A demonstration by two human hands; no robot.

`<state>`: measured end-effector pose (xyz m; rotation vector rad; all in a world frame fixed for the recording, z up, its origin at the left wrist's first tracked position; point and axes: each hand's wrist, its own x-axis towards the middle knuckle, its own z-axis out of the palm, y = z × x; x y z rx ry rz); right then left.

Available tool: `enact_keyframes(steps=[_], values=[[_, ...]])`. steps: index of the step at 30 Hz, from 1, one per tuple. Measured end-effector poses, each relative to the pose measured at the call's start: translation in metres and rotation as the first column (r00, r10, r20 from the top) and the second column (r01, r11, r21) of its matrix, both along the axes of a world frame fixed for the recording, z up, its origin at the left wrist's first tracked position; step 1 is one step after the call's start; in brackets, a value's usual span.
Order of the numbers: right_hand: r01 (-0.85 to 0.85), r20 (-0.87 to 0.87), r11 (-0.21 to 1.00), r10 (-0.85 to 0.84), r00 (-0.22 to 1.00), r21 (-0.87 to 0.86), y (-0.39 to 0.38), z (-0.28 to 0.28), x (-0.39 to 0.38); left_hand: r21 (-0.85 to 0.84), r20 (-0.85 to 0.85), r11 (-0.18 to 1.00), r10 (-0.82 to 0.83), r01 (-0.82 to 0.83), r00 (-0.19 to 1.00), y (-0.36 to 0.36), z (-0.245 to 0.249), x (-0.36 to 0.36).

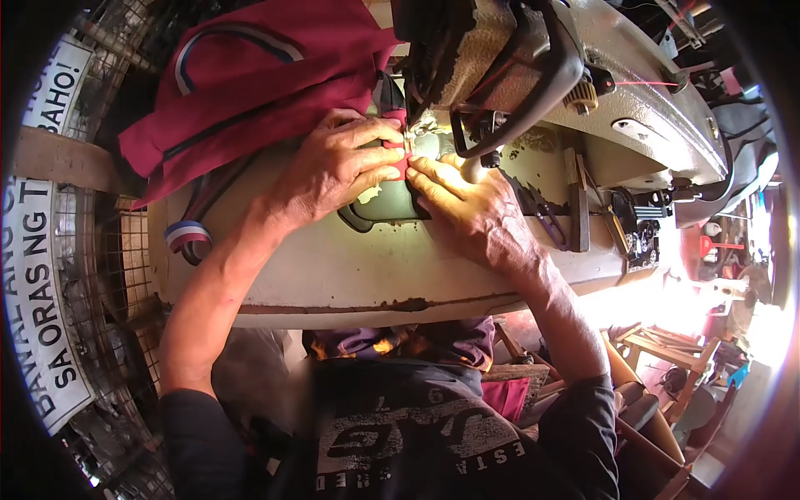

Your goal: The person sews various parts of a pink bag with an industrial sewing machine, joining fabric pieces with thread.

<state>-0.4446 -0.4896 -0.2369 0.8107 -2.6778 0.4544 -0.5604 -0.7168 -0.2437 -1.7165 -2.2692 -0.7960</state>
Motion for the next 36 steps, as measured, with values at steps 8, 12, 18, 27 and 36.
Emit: enact_keyframes(steps=[8,12,18,27,36], values=[[-0.02,0.016,0.961,0.026,1.0,-0.275,0.005,-0.009,-0.032,0.002,-0.049,0.999,0.044,-0.044,0.998,0.002,0.001,0.003],[-0.011,-0.007,0.939,0.009,1.0,-0.343,0.002,-0.017,-0.033,0.016,0.025,0.999,0.031,-0.031,0.999,-0.001,-0.001,0.002],[0.036,0.013,0.934,-0.033,0.999,-0.355,0.001,-0.022,-0.032,0.009,-0.026,1.0,0.016,-0.016,1.0,-0.003,0.006,0.004],[0.107,0.104,0.912,-0.072,0.992,-0.396,-0.007,-0.026,-0.028,-0.02,0.039,0.997,0.077,-0.076,0.996,-0.005,0.01,0.012],[0.056,0.053,0.942,-0.041,0.998,-0.331,0.001,-0.037,-0.031,0.058,-0.04,0.996,0.07,-0.068,0.997,-0.005,0.0,0.013]])
